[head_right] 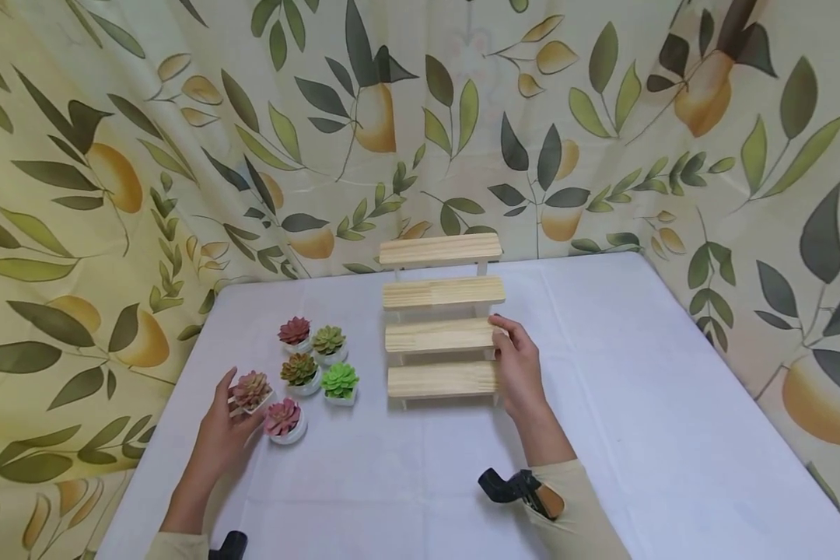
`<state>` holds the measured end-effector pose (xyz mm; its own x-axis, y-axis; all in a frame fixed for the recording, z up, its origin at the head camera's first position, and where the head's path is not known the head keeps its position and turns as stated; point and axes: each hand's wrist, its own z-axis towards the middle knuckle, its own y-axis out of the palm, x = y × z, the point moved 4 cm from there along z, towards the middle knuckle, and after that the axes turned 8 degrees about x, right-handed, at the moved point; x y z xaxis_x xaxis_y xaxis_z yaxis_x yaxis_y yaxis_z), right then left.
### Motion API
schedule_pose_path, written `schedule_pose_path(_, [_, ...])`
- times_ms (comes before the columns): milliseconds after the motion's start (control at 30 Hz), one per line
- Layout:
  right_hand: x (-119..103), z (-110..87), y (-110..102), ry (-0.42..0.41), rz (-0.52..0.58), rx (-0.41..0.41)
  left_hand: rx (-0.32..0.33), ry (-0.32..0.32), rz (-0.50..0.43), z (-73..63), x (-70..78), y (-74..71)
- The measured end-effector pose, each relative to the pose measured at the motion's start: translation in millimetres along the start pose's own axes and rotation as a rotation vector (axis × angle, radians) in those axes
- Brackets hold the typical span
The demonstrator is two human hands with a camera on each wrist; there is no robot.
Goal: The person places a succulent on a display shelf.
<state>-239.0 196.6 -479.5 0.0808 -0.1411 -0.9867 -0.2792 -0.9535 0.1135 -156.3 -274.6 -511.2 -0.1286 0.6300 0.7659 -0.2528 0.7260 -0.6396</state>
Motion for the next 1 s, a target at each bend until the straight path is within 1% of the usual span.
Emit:
schedule_pose_path(133, [6, 4.7, -2, 0.003, 0.125, -0.016, -0.011, -0.001, 0.036, 1.1, 1.4, 0.6])
schedule_pose_path(200, [7, 6.6, -2, -0.001, 0.153, -0.031, -0.012, -0.008, 0.049, 1.8, 3.3, -0.6])
schedule_pose_path(367, [7, 7.3, -3, -0.005, 0.185, -0.057, 0.000, 0.008, 0.085, 3.4, 10.1, -5.0])
schedule_pose_path(500, [8, 6.4, -5, -0.002, 0.217, -0.074, 0.003, 0.006, 0.063, 4.1, 16.3, -7.4])
schedule_pose_path(600, [7, 8.0, -4, 0.001, 0.234, -0.102, 0.011, 0.003, 0.032, 6.1, 22.4, -12.9])
schedule_pose_path(767, [7, 10.4, -5, 0.011, 0.256, -0.133, 0.052, 0.013, 0.001, 7.9, 34.1, -22.1])
schedule_pose_path(900, [9, 9.1, -7, 0.022, 0.260, -0.138, 0.101, 0.017, -0.021, 5.1, 43.5, -26.5])
schedule_pose_path(1000, [10, 8.3, -7, 0.016, 0.270, -0.147, 0.150, 0.040, -0.047, 3.6, 53.3, -29.1])
